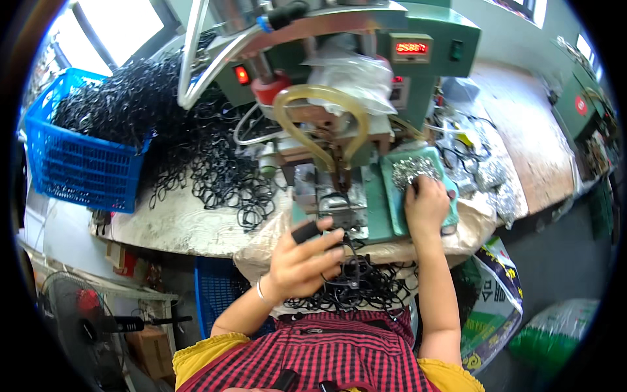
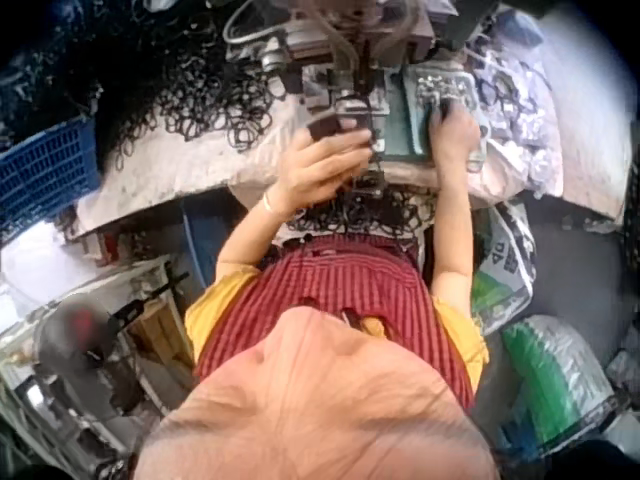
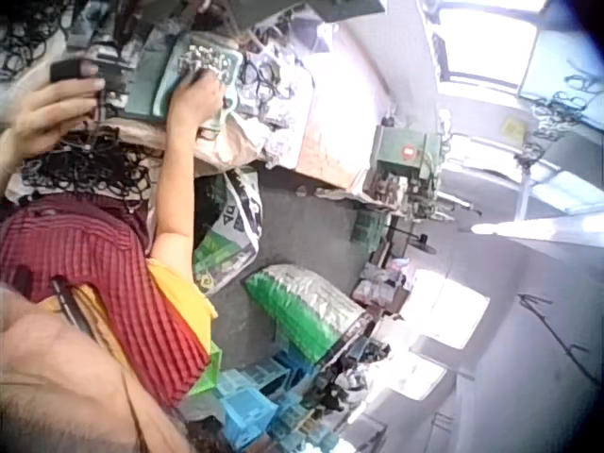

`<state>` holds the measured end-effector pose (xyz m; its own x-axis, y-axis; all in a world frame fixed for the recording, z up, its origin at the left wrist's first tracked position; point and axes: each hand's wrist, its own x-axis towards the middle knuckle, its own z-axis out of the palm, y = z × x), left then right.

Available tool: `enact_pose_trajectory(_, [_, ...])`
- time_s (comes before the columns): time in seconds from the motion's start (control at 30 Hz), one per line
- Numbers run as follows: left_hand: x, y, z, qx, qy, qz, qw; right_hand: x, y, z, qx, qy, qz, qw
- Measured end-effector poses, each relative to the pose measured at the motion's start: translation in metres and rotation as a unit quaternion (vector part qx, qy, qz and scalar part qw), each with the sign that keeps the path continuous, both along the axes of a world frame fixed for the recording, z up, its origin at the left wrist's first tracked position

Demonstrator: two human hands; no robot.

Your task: The person repeatedly picks up black eyeglass frames from a pile, places them into a green machine, and presses a lever to attach small metal components. The person then removes the assembled frames and places them on the table, continuing the cycle with new frames.

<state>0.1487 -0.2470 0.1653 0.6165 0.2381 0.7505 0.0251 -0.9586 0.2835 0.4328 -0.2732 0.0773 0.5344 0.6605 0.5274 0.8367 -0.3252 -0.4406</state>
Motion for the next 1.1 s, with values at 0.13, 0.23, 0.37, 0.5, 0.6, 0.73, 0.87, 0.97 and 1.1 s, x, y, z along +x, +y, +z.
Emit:
enact_pose_trajectory(0.13, [-0.059, -0.024, -0.002, 0.054, -0.014, 0.118, 0.991, -0.006, -0.007, 0.011, 0.038, -0.02, 0.038, 0.998])
enact_pose_trajectory(0.23, [-0.086, 0.009, 0.023, 0.051, -0.136, 0.341, 0.929, 0.002, -0.011, 0.001, 0.069, -0.041, 0.041, 0.996])
enact_pose_trajectory(0.37, [-0.1, 0.111, 0.045, 0.02, -0.189, 0.461, 0.867, -0.007, 0.001, 0.011, 0.104, -0.003, 0.064, 0.992])
enact_pose_trajectory(0.5, [-0.098, 0.218, -0.004, 0.014, -0.085, 0.613, 0.785, -0.011, 0.007, 0.017, 0.136, 0.045, 0.071, 0.987])
enact_pose_trajectory(0.6, [-0.092, 0.268, -0.077, -0.061, 0.047, 0.658, 0.749, -0.004, -0.007, 0.008, 0.145, 0.08, 0.053, 0.985])
enact_pose_trajectory(0.73, [-0.098, 0.248, -0.093, -0.077, -0.193, 0.525, 0.825, 0.0, -0.042, 0.0, 0.144, 0.084, 0.032, 0.986])
enact_pose_trajectory(0.87, [-0.08, 0.168, -0.037, -0.293, -0.476, 0.233, 0.796, -0.003, -0.082, 0.01, 0.137, 0.093, 0.016, 0.986])
enact_pose_trajectory(0.97, [-0.088, 0.139, -0.031, -0.485, -0.399, 0.213, 0.748, -0.02, -0.075, 0.025, 0.156, 0.172, 0.074, 0.97])
enact_pose_trajectory(1.1, [-0.061, 0.12, -0.059, -0.572, -0.289, 0.21, 0.739, -0.059, -0.019, 0.084, 0.195, 0.17, 0.264, 0.929])
